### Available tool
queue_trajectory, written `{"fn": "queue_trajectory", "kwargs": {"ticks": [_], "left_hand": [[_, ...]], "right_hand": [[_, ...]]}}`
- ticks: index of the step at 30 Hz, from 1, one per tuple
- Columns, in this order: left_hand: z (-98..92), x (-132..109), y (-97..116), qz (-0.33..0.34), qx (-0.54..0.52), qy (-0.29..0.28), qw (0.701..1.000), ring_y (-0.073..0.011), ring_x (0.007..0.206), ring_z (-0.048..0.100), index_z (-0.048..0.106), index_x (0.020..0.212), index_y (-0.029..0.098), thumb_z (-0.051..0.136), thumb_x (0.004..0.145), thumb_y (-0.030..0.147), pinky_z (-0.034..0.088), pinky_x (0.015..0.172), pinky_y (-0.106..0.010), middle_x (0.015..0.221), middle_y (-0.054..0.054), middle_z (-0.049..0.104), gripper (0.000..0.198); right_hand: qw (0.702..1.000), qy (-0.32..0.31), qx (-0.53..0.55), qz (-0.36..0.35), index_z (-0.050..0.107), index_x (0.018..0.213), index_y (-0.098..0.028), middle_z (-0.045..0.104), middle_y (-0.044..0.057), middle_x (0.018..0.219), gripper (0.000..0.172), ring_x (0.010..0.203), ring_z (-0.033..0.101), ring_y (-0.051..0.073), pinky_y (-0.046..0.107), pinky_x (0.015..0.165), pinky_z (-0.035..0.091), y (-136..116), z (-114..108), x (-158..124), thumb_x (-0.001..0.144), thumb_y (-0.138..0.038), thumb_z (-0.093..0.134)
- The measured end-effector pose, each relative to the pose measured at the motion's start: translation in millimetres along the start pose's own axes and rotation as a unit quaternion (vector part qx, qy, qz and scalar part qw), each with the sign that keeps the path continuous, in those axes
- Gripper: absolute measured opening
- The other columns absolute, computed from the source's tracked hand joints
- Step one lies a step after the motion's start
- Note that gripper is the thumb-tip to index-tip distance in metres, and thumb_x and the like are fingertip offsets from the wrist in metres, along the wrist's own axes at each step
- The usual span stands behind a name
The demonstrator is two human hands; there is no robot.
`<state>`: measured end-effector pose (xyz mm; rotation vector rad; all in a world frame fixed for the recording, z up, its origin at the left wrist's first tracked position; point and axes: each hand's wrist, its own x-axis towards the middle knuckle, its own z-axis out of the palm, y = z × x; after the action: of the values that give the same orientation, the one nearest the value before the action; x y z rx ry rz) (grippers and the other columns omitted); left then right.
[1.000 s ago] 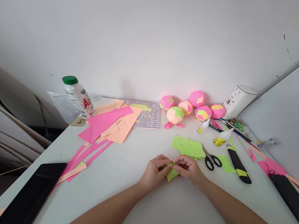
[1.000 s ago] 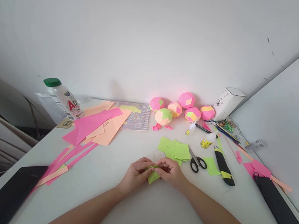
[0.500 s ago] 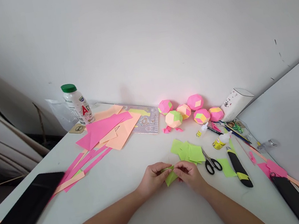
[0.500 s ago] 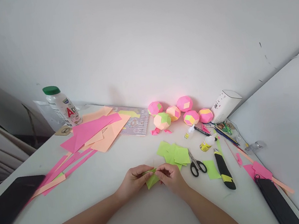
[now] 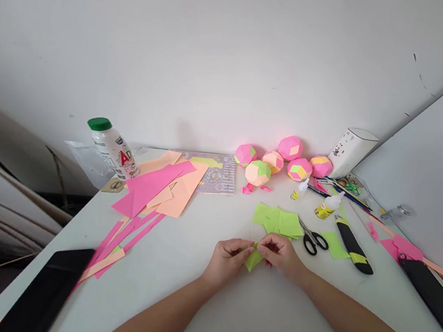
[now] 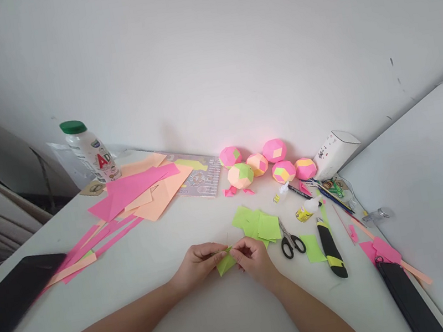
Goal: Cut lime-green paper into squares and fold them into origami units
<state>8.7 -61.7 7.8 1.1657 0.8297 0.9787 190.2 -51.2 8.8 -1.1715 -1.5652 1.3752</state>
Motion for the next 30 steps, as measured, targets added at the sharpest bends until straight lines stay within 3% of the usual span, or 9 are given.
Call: {"fn": "queue_trajectory", "kwargs": {"ticks": [16, 23, 30], "left_hand": [[-0.1, -1.4, -1.3, 0.012, -0.026, -0.041, 0.999, -0.0194, 0.080, 0.068, 0.072, 0.099, 0.021, 0.058, 0.084, 0.037, 0.054, 0.072, -0.030, 0.086, -0.004, 0.074, 0.026], [-1.4, 0.0, -7.6, 0.012, 0.003, -0.008, 1.000, -0.0210, 0.083, 0.068, 0.069, 0.101, 0.017, 0.060, 0.082, 0.038, 0.054, 0.075, -0.032, 0.090, -0.006, 0.073, 0.030], [-0.8, -0.6, -10.4, 0.002, 0.085, 0.029, 0.996, -0.0199, 0.082, 0.065, 0.067, 0.103, 0.016, 0.057, 0.082, 0.038, 0.052, 0.073, -0.030, 0.094, -0.007, 0.072, 0.032]], "right_hand": [[0.999, -0.007, 0.051, 0.014, 0.052, 0.072, -0.019, 0.054, -0.005, 0.055, 0.027, 0.045, 0.051, 0.010, 0.021, 0.042, 0.040, 6.2, -1.4, 1.9, 0.076, -0.040, 0.068], [0.998, -0.019, 0.064, 0.013, 0.059, 0.090, -0.020, 0.055, -0.004, 0.064, 0.024, 0.047, 0.052, 0.009, 0.021, 0.042, 0.043, 11.2, -1.9, 2.8, 0.077, -0.038, 0.067], [0.999, 0.010, 0.032, 0.004, 0.063, 0.077, -0.017, 0.058, -0.003, 0.058, 0.021, 0.044, 0.052, 0.009, 0.021, 0.042, 0.043, 6.9, 0.0, 1.3, 0.076, -0.038, 0.068]]}}
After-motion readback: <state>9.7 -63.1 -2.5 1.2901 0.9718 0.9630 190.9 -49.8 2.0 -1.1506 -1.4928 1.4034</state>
